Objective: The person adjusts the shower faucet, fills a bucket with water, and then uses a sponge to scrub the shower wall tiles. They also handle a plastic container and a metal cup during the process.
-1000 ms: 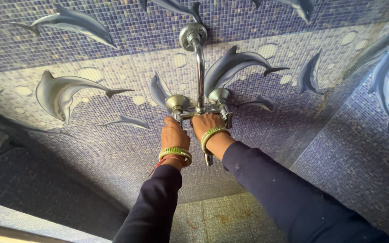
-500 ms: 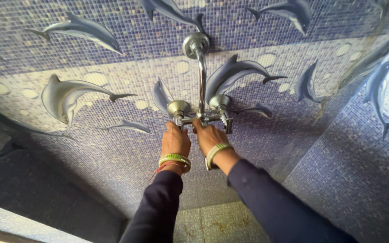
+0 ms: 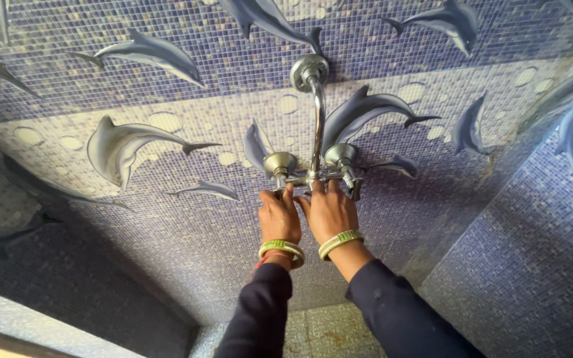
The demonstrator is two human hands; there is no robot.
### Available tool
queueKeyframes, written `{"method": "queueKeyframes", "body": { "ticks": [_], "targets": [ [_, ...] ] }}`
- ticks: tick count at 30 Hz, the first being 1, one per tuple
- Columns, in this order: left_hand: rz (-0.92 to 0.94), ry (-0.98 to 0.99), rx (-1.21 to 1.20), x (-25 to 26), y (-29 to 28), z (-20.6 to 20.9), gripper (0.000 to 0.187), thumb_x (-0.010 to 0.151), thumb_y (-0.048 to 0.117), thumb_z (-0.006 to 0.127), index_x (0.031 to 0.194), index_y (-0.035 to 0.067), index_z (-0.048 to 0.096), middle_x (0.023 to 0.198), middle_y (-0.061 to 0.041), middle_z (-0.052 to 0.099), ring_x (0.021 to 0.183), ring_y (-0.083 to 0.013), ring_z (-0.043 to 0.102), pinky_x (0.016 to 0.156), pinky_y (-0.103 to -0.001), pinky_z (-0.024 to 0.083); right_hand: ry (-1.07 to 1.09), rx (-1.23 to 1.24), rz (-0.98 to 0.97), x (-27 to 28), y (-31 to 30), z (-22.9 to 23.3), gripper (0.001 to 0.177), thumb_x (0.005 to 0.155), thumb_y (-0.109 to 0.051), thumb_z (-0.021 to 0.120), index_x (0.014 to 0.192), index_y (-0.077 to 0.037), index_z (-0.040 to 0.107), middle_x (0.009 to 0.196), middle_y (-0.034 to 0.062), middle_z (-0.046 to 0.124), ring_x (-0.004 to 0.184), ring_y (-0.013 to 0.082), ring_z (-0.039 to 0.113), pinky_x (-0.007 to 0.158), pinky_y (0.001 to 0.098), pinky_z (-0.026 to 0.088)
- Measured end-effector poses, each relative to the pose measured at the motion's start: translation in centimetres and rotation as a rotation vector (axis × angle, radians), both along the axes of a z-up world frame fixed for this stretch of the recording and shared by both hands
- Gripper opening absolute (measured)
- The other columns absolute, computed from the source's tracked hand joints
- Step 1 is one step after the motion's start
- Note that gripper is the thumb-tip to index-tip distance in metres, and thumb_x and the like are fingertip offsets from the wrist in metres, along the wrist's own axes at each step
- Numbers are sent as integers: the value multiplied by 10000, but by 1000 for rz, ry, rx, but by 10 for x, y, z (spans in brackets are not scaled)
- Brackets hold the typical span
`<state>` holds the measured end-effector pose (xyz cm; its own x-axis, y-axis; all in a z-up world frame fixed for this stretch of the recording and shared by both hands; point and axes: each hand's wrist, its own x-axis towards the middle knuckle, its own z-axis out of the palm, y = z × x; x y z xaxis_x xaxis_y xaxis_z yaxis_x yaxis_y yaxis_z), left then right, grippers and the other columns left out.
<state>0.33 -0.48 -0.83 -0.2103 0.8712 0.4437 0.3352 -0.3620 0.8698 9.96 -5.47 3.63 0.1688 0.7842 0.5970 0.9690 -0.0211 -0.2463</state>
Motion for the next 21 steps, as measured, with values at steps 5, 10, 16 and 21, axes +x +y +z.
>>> {"method": "queueKeyframes", "body": {
  "ticks": [5,10,16,21],
  "targets": [
    [-37,-567,-337,12,2,3,488,1048,394,443,981,-80,535,781,-249,738,624,-359,750,560,-450,604,-41,-20,23,6,10,0,435,933,-421,684,999,9,678,977,258,678,766,405,723,640,469,594],
    [-155,-1141,-493,15,23,-6,624,1091,401,329,1009,-171,564,833,-298,734,675,-406,750,626,-497,667,-47,-77,8,5,12,-4,460,963,-435,639,1059,14,667,903,262,679,744,403,718,613,471,587],
    [-268,-1182,-524,14,33,-20,685,1087,439,303,1053,-208,526,866,-317,722,689,-419,743,638,-485,665,-54,-64,16,6,10,-3,448,966,-426,636,1045,14,667,867,247,689,733,396,718,602,466,583],
    [-376,-1194,-518,5,28,-22,556,1059,392,383,1100,-147,512,927,-309,720,769,-416,748,699,-495,670,-56,-96,18,7,10,-2,454,968,-424,632,1071,17,663,848,248,693,723,391,725,590,454,589]
  ]
}}
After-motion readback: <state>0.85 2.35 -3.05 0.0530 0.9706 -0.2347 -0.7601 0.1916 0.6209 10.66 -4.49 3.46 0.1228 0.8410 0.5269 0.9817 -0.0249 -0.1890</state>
